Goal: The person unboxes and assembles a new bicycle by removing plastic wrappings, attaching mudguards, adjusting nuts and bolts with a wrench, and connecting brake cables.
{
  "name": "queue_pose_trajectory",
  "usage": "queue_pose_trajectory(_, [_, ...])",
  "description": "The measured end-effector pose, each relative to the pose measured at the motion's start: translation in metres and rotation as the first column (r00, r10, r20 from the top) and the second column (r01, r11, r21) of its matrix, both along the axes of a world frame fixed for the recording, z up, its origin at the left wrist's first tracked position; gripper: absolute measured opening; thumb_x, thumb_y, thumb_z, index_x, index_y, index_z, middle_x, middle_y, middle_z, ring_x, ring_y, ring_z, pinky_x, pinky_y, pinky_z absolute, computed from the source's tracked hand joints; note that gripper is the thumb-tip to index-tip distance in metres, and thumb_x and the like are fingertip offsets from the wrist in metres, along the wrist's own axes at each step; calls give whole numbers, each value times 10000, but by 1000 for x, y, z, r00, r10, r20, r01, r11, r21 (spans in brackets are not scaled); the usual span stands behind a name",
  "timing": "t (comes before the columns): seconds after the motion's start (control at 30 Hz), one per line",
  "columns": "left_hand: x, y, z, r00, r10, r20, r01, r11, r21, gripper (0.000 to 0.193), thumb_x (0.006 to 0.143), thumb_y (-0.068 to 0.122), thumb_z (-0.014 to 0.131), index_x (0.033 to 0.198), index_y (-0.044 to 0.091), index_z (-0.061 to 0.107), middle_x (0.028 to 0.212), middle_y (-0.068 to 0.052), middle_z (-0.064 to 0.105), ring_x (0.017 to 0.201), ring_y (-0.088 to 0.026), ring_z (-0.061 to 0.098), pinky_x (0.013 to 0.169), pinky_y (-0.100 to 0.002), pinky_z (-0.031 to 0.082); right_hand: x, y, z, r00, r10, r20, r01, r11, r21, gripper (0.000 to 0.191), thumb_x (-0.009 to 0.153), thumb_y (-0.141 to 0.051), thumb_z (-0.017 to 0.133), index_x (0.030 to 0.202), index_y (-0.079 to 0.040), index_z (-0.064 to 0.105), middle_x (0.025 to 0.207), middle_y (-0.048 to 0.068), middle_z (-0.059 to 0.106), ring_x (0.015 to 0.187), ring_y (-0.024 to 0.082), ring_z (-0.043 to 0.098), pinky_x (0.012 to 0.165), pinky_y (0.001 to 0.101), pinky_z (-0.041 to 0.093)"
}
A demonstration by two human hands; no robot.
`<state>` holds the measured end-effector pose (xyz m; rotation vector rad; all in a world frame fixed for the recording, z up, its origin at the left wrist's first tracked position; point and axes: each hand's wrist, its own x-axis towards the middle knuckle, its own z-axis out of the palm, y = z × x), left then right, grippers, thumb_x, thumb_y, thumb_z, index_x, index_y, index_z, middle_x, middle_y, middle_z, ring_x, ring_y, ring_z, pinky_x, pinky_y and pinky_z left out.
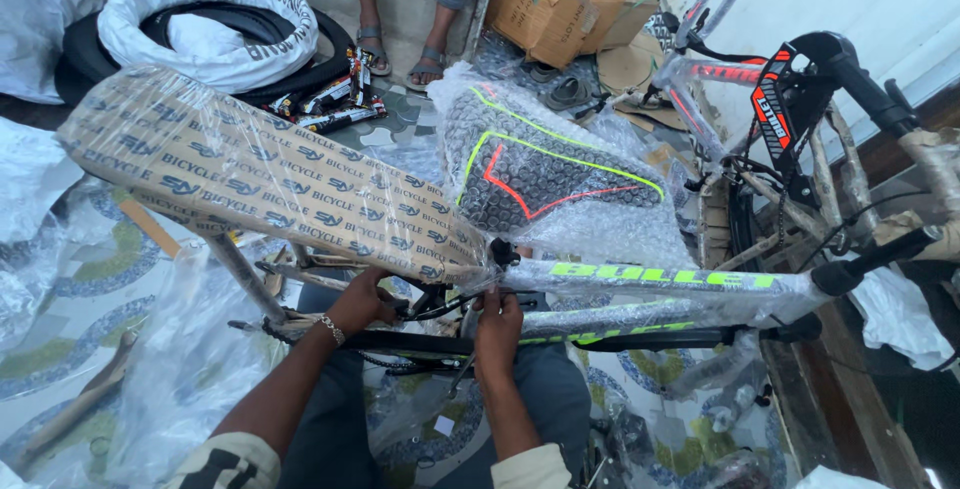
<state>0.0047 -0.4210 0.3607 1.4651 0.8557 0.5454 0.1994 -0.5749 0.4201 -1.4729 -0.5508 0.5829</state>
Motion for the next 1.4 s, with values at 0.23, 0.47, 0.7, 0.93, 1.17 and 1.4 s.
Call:
queue_pose_trajectory(0.23, [-1, 10, -18, 997, -5, 74, 12, 994, -106, 799, 641, -147, 741, 1407, -3, 567, 1146, -260, 733, 841, -314, 732, 682, -398, 619, 2, 9, -8, 995, -2, -99, 5, 1000, 26, 313, 1030, -284, 586, 827, -46, 603, 685, -9, 530, 589, 89, 401, 542, 292, 308])
queue_pose_trajectory(0.47, [-2, 3, -12, 999, -10, -32, 15, 989, 148, 797, 631, -101, 770, 1390, 14, 552, 1206, -193, 685, 902, -296, 719, 697, -400, 611, 5, 7, -23, 991, 63, -120, -51, 994, 95, 236, 1090, -249, 546, 983, -44, 589, 783, -12, 462, 656, 72, 382, 563, 288, 337])
queue_pose_trajectory(0.7, [3, -9, 1, 1000, -15, 7, 13, 986, 169, 922, 562, -124, 763, 1419, 42, 465, 1307, -124, 583, 946, -270, 694, 677, -377, 605, 7, -3, -15, 981, 90, -171, -77, 994, 82, 203, 1058, -290, 559, 963, -111, 582, 755, -36, 525, 579, 39, 403, 488, 242, 304])
queue_pose_trajectory(0.93, [3, -12, -1, 995, -5, 96, -7, 993, 121, 995, 540, -143, 744, 1462, 49, 422, 1354, -114, 543, 979, -266, 685, 684, -374, 606, 2, -19, -15, 961, 131, -242, -114, 990, 84, 326, 1059, -390, 539, 889, -116, 576, 733, -38, 559, 536, 29, 394, 458, 233, 291])
queue_pose_trajectory(1.17, [1, -10, -9, 995, 15, 95, -17, 1000, 21, 934, 558, -148, 738, 1436, 35, 478, 1326, -120, 597, 1035, -248, 672, 670, -378, 590, 5, -24, -16, 992, 100, -78, -89, 987, 130, 300, 1088, -307, 610, 885, -86, 589, 746, -29, 529, 597, 31, 409, 509, 231, 312])
queue_pose_trajectory(1.4, [3, -12, -7, 975, 5, 224, -34, 991, 128, 1036, 535, -169, 734, 1489, 62, 402, 1369, -101, 575, 1033, -256, 635, 726, -371, 595, 9, -7, -12, 966, 111, -235, -83, 989, 123, 193, 1051, -274, 603, 963, -103, 604, 712, -19, 545, 524, 38, 410, 451, 219, 298])
